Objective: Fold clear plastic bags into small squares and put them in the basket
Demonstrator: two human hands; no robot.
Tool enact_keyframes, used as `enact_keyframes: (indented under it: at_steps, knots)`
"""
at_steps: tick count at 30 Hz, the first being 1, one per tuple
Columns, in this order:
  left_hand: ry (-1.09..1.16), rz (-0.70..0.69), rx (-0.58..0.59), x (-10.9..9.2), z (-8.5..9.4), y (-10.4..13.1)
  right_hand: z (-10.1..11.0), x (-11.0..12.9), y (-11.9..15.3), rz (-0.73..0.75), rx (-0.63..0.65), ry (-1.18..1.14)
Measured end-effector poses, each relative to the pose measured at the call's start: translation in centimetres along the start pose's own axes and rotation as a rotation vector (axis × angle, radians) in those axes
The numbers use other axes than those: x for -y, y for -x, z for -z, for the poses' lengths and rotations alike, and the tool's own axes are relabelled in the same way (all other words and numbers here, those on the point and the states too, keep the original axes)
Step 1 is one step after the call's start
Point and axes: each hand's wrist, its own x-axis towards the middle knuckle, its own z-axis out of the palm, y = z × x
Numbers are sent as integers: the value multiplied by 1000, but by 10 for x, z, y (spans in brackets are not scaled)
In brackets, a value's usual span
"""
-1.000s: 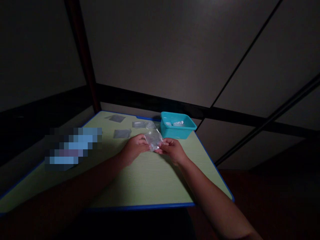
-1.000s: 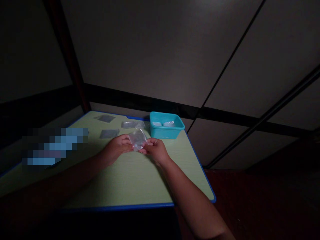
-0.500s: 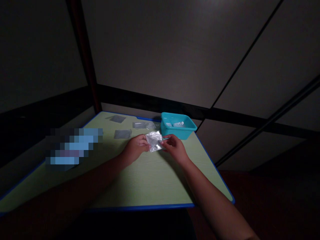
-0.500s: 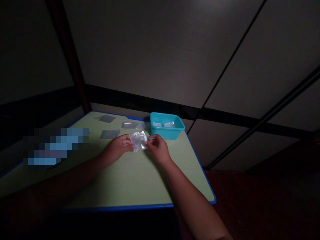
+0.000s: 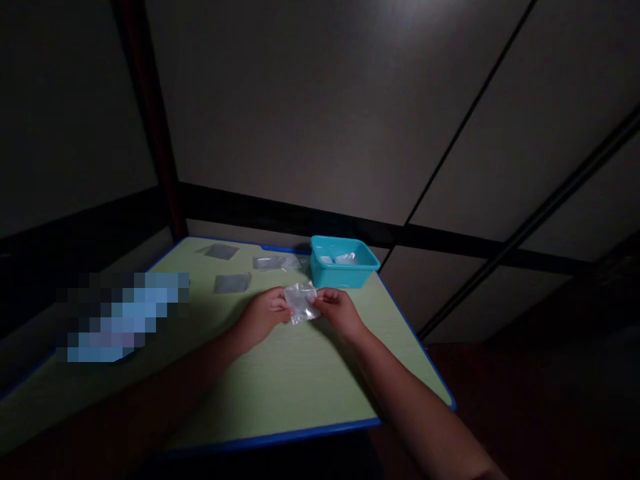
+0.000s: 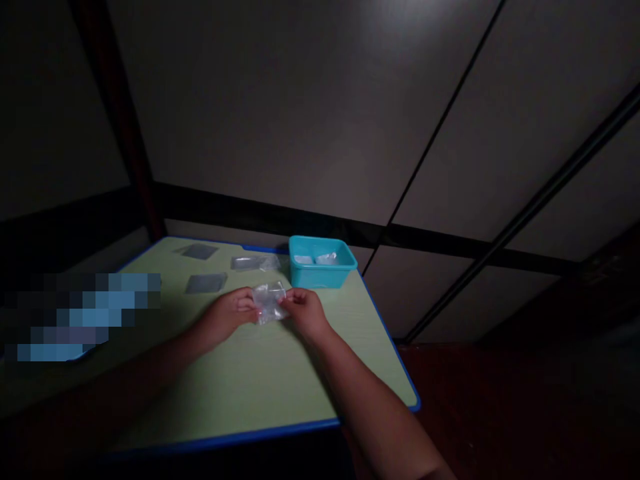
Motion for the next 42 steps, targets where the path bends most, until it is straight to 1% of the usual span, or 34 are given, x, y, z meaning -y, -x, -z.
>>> enact_keyframes:
  at_steps: [4,7,10,13,15,17,18,19,20,21,24,27,31,35,39,42]
  knots:
    - [20,18,20,1,-1,1,-1,-4,-1,26,-26,-29]
    - [47,30,44,1,-1,3,2,-1,-1,52,-45,-32]
    - [66,73,48,2,2,2,13,13,-5,75,-90,-25]
    - [59,105,-1,2,5,0,34,39,-19,111,-158,-3]
    - [33,127,-9,2,6,0,53,58,-39,173,-217,106]
    - [18,142,1,2,8,0,76,76,-66,204,-289,316]
    - [17,147,14,3,8,0,87,82,-81,175,-336,495]
    - [20,150,25,3,9,0,97,87,-95,110,-378,740]
    - [25,150,38,3,9,0,106,89,-108,33,-362,1004]
    - [29,148,47,4,9,0,113,90,-120,-10,-353,1095]
    - [31,148,58,4,10,-1,125,85,-144,-94,-320,1244]
    - [30,157,62,4,10,-1,128,77,-153,-141,-287,1346]
    - [45,165,79,4,10,-1,130,73,-156,-139,-264,1410]
    - [61,177,93,7,10,-2,129,72,-151,-96,-230,1407]
    - [68,154,105,8,9,-2,126,70,-143,-8,-140,1400]
    - [93,167,117,8,8,-3,124,70,-141,-5,-73,1380]
